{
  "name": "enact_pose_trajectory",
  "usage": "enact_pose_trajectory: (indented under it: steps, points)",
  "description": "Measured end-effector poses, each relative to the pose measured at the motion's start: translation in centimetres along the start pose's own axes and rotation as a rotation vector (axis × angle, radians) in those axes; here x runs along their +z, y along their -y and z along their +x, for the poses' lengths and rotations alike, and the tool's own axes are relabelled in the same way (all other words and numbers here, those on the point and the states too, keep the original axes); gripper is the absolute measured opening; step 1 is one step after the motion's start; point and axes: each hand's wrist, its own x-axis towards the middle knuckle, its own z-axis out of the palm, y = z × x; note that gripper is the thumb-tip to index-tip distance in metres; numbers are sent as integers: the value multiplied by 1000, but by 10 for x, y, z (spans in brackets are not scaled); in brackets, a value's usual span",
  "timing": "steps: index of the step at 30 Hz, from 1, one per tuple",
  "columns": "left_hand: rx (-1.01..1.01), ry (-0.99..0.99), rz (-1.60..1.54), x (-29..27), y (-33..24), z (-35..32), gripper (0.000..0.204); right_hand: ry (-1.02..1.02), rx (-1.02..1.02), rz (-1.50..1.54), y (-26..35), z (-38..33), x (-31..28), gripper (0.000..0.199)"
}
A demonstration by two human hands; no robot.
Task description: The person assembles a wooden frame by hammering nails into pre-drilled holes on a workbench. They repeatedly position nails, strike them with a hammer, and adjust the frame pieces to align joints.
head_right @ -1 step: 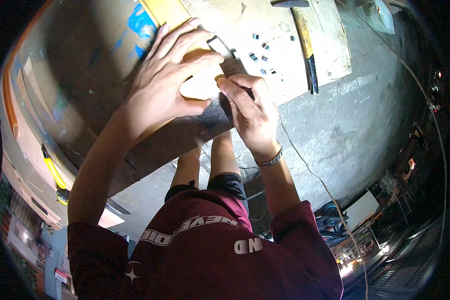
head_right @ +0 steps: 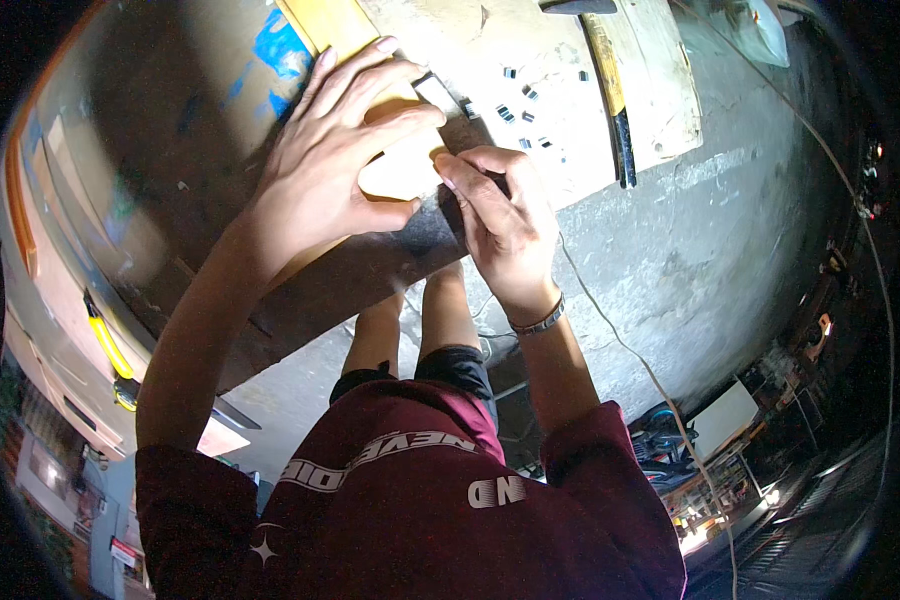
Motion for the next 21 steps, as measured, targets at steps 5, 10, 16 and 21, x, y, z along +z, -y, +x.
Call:
enact_pose_trajectory:
  steps: [5,10,16,21]
  points:
    - [-1,3,-3,-1,-1,0,68,8,-11,19,3,9,-10,28]
    - [14,-6,5,0,3,2,69,52,-57,55,1,15,-6,37]
    - [7,-6,-18,-1,3,2,67,-24,-34,145,-4,8,1,35]
    - [14,1,-3,-1,3,3,67,-18,-25,152,-5,7,6,36]
